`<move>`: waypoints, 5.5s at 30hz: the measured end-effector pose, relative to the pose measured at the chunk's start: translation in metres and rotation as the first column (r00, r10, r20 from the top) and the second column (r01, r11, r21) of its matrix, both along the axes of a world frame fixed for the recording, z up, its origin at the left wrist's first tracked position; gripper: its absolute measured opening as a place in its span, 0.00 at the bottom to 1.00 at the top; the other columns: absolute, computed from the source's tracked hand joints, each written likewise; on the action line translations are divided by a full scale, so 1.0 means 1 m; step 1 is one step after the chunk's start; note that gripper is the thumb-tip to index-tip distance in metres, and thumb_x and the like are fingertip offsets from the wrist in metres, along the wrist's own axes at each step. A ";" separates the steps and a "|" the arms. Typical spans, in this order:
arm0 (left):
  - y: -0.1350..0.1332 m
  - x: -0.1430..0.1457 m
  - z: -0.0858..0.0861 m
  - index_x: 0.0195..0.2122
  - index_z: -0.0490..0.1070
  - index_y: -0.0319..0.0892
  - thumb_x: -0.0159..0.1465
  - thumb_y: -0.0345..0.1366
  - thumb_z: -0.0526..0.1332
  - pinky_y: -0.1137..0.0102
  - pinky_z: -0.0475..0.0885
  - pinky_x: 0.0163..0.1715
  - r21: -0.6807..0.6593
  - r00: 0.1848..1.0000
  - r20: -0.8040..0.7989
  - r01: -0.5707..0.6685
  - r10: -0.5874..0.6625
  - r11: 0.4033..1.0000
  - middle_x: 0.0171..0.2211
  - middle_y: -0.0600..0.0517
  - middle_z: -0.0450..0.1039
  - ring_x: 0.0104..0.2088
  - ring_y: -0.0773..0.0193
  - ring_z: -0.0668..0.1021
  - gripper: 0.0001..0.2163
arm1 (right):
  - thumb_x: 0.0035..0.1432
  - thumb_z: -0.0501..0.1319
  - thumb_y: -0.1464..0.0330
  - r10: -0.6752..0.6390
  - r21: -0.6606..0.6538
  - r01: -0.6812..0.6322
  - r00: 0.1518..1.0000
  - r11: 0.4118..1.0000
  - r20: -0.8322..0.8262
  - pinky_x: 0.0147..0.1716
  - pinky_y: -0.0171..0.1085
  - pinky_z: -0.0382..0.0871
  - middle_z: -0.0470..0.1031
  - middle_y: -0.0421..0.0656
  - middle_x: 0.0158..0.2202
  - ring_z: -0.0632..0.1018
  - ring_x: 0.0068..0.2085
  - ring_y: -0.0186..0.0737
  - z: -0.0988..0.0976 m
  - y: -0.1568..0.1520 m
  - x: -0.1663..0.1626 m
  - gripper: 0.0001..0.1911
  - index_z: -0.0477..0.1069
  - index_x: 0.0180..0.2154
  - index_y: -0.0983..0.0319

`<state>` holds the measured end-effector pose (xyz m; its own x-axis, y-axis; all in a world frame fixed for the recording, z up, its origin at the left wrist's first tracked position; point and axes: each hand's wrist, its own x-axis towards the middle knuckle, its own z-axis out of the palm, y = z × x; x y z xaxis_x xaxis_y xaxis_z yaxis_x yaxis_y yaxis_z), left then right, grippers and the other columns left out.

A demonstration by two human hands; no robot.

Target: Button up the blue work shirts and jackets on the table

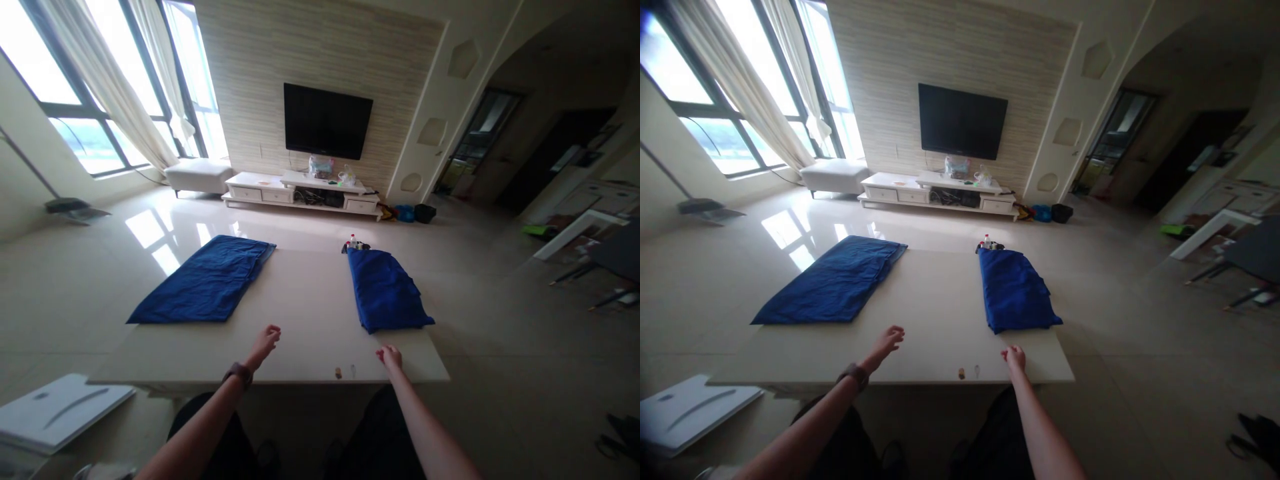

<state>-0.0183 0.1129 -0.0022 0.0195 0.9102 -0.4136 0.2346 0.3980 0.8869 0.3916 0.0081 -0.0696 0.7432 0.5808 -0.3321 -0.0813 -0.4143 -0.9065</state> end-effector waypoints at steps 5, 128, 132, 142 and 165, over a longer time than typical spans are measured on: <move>-0.017 -0.088 -0.050 0.45 0.70 0.40 0.57 0.34 0.59 0.47 0.59 0.66 0.144 0.919 -0.341 -0.160 0.201 0.977 0.57 0.33 0.71 0.65 0.39 0.68 0.14 | 0.46 0.60 0.71 0.116 -0.023 -0.115 0.935 0.993 0.336 0.58 0.46 0.66 0.78 0.51 0.46 0.73 0.59 0.55 -0.023 -0.039 0.008 0.06 0.71 0.31 0.59; -0.009 -0.087 -0.108 0.72 0.56 0.32 0.71 0.42 0.47 0.47 0.51 0.71 0.229 0.279 -0.906 -0.311 0.319 0.922 0.72 0.33 0.54 0.74 0.46 0.54 0.30 | 0.63 0.53 0.59 0.330 -0.502 0.213 0.536 0.838 0.777 0.56 0.68 0.60 0.64 0.60 0.64 0.63 0.64 0.66 -0.045 0.008 -0.027 0.26 0.68 0.59 0.59; -0.008 -0.085 -0.101 0.72 0.55 0.32 0.71 0.42 0.48 0.47 0.51 0.70 0.201 0.277 -0.915 -0.315 0.293 0.927 0.72 0.33 0.54 0.74 0.46 0.54 0.30 | 0.63 0.52 0.60 0.347 -0.525 0.214 0.541 0.824 0.766 0.57 0.68 0.58 0.63 0.59 0.65 0.62 0.65 0.66 -0.041 0.010 -0.029 0.26 0.68 0.60 0.60; -0.005 -0.084 -0.099 0.70 0.58 0.32 0.70 0.41 0.50 0.48 0.52 0.70 0.240 0.277 -0.899 -0.333 0.338 0.912 0.71 0.33 0.57 0.73 0.46 0.57 0.30 | 0.64 0.51 0.60 0.348 -0.494 0.200 0.495 0.846 0.796 0.56 0.71 0.60 0.62 0.61 0.67 0.61 0.66 0.67 -0.048 0.007 -0.026 0.27 0.67 0.61 0.61; -0.005 -0.084 -0.103 0.68 0.63 0.36 0.68 0.42 0.52 0.50 0.53 0.69 0.300 0.276 -0.869 -0.365 0.411 0.881 0.70 0.34 0.60 0.71 0.46 0.60 0.28 | 0.64 0.50 0.61 0.295 -0.432 0.141 0.542 0.891 0.787 0.54 0.75 0.61 0.60 0.62 0.68 0.60 0.68 0.71 -0.048 0.006 -0.028 0.26 0.68 0.61 0.60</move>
